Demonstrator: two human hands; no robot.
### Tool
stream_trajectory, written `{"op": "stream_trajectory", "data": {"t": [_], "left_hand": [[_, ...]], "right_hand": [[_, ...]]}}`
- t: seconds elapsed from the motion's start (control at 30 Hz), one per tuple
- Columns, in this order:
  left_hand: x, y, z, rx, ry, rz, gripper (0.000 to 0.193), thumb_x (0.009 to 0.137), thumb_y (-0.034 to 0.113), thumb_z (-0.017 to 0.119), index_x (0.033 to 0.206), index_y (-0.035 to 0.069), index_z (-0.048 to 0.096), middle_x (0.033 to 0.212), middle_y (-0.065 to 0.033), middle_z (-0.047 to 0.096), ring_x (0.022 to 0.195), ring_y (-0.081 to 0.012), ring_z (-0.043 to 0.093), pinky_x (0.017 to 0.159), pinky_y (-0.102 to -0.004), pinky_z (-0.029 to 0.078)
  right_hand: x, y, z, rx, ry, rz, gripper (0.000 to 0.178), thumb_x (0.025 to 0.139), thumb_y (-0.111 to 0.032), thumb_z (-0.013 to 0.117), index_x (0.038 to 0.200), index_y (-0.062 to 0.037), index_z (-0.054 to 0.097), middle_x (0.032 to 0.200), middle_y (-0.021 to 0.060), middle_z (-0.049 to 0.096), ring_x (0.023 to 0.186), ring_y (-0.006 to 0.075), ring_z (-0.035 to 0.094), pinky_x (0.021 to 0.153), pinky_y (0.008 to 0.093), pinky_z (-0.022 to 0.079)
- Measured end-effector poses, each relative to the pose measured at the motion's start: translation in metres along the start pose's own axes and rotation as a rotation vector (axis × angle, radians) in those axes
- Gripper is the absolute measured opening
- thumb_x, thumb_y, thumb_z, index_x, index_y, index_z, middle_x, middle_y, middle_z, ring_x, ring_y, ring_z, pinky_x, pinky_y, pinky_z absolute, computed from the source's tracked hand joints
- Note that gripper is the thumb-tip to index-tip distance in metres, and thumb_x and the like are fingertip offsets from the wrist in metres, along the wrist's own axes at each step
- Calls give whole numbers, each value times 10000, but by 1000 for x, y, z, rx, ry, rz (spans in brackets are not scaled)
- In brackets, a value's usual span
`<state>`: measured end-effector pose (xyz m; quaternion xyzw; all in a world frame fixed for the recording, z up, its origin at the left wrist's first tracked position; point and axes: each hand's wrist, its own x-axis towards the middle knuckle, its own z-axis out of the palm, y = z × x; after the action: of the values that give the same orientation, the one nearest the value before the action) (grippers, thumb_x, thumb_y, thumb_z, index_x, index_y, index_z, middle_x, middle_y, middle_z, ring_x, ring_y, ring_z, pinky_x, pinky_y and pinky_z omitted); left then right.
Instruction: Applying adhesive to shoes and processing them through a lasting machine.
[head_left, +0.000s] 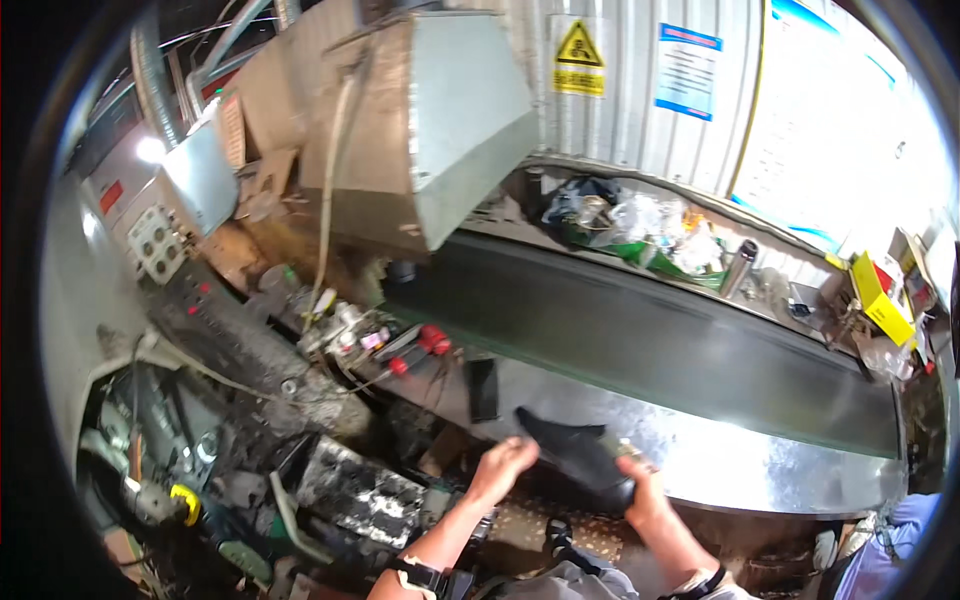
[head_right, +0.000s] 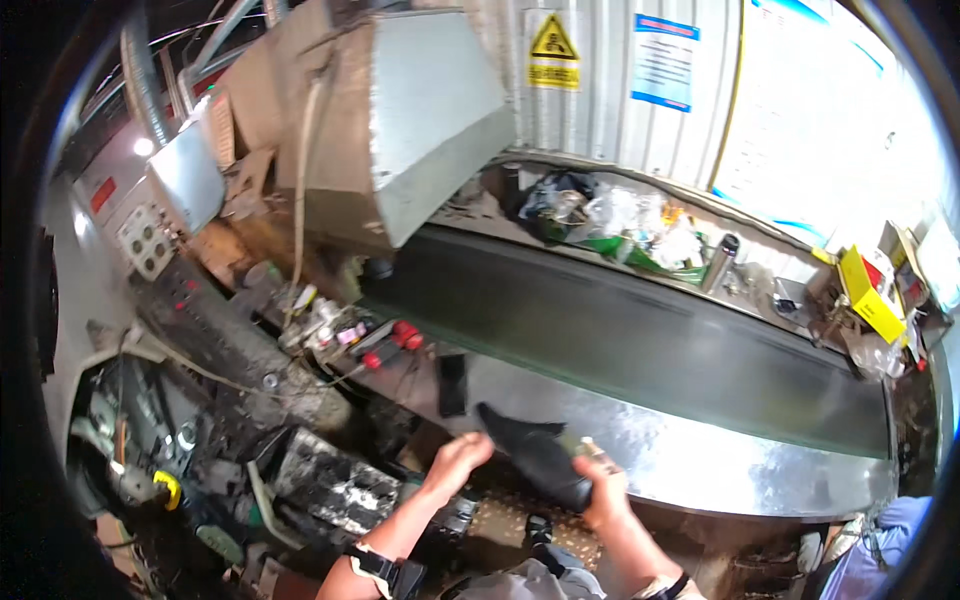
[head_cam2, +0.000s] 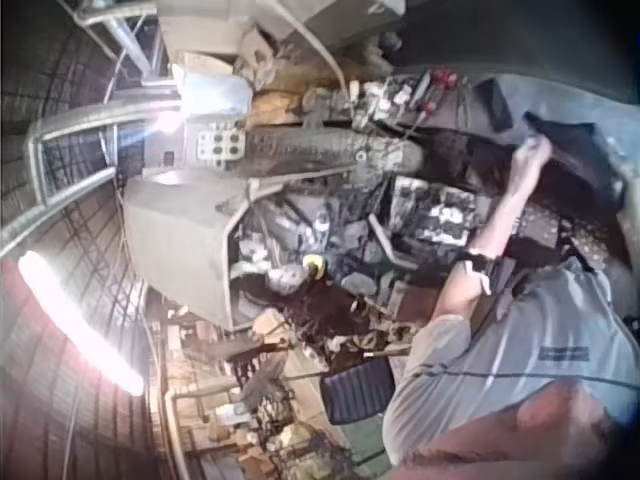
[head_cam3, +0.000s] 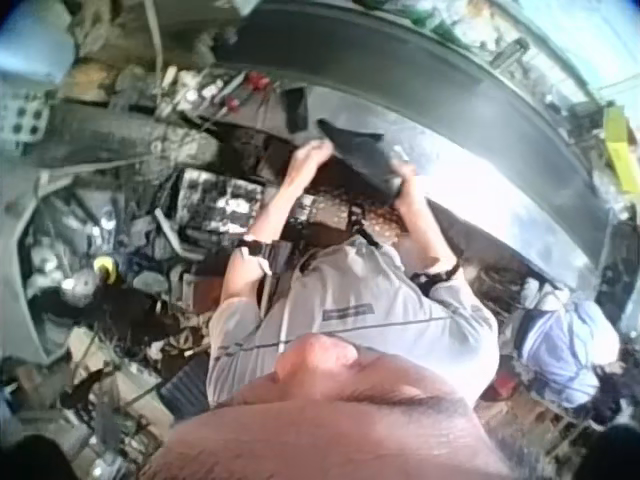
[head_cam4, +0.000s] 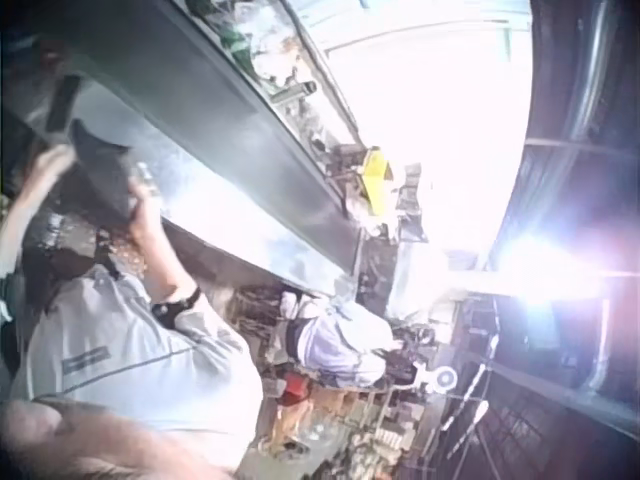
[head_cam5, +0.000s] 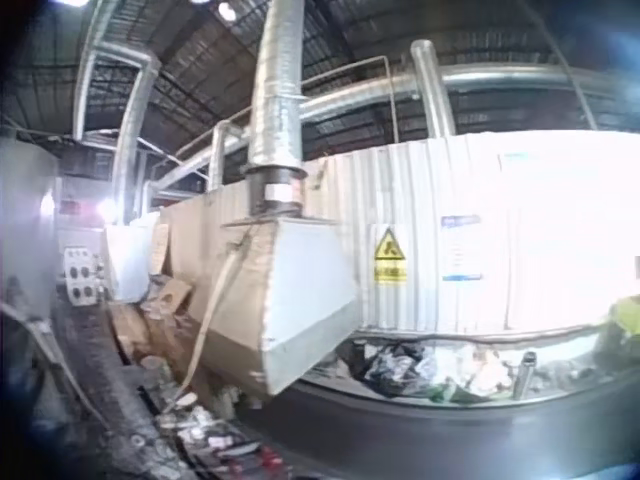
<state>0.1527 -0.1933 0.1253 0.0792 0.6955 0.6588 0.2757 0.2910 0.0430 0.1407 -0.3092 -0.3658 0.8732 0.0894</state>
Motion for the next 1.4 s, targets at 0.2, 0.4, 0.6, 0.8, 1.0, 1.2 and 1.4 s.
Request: {"op": "stream_trajectory", "data": {"t": [0.2, 0.4, 0.6, 0.8, 1.0, 1.2, 1.4], "left_hand": [[-46, -34, 10, 358, 217, 195, 450, 833, -15, 732, 1274, 6, 647, 1268, -152, 667, 1105, -246, 682, 899, -338, 576], [-139, -128, -53, 434, 520, -137, 329, 920, 53, 674, 1245, 6, 668, 1099, -138, 737, 1050, -193, 699, 874, -323, 578], [-193, -130, -58, 648, 162, -408, 506, 927, 233, 650, 1394, 58, 564, 1143, -176, 697, 1072, -306, 673, 904, -408, 549], [-235, -124, -65, 602, 38, -188, 455, 913, 150, 667, 1342, 22, 587, 1229, -215, 644, 1078, -319, 655, 851, -418, 545], [-341, -67, -36, -365, 487, -158, 256, 1003, 260, 596, 985, 42, 730, 985, -209, 692, 841, -338, 636, 756, -461, 526], [-485, -212, -4, -155, 880, -285, 227, 995, 216, 603, 998, 25, 726, 989, -187, 685, 845, -318, 632, 766, -448, 522], [-465, -343, 33, -347, 1094, -189, 200, 986, 173, 611, 1011, 8, 723, 992, -164, 679, 848, -298, 627, 776, -434, 519]], "right_hand": [[131, -170, -225, 375, 277, -113, 375, 893, -327, 719, 1162, -83, 627, 1129, 134, 677, 953, 275, 677, 840, 481, 572], [213, -185, -383, 372, 520, -356, 535, 941, -312, 665, 1406, -103, 504, 1315, 163, 594, 1080, 310, 621, 987, 436, 500], [222, 49, -147, -1139, -38, -1078, 479, 985, -152, 579, 1423, 0, 461, 1365, 154, 573, 1142, 244, 622, 910, 338, 522], [92, 109, 9, -1674, -682, -968, 806, 965, -287, 605, 1585, -11, 170, 1542, 292, 363, 1360, 471, 409, 1174, 558, 274], [97, 102, 7, -1084, -425, -341, 576, 1026, -269, 573, 1509, -14, 389, 1401, 132, 531, 1230, 234, 535, 1052, 339, 428], [95, 168, 15, -1487, -883, -717, 276, 946, -250, 660, 1033, 11, 682, 917, 256, 677, 835, 414, 653, 723, 476, 511], [63, 217, -8, -1732, -1090, 60, 213, 947, -195, 659, 1030, -2, 691, 824, 158, 673, 788, 322, 666, 669, 457, 514]]}}
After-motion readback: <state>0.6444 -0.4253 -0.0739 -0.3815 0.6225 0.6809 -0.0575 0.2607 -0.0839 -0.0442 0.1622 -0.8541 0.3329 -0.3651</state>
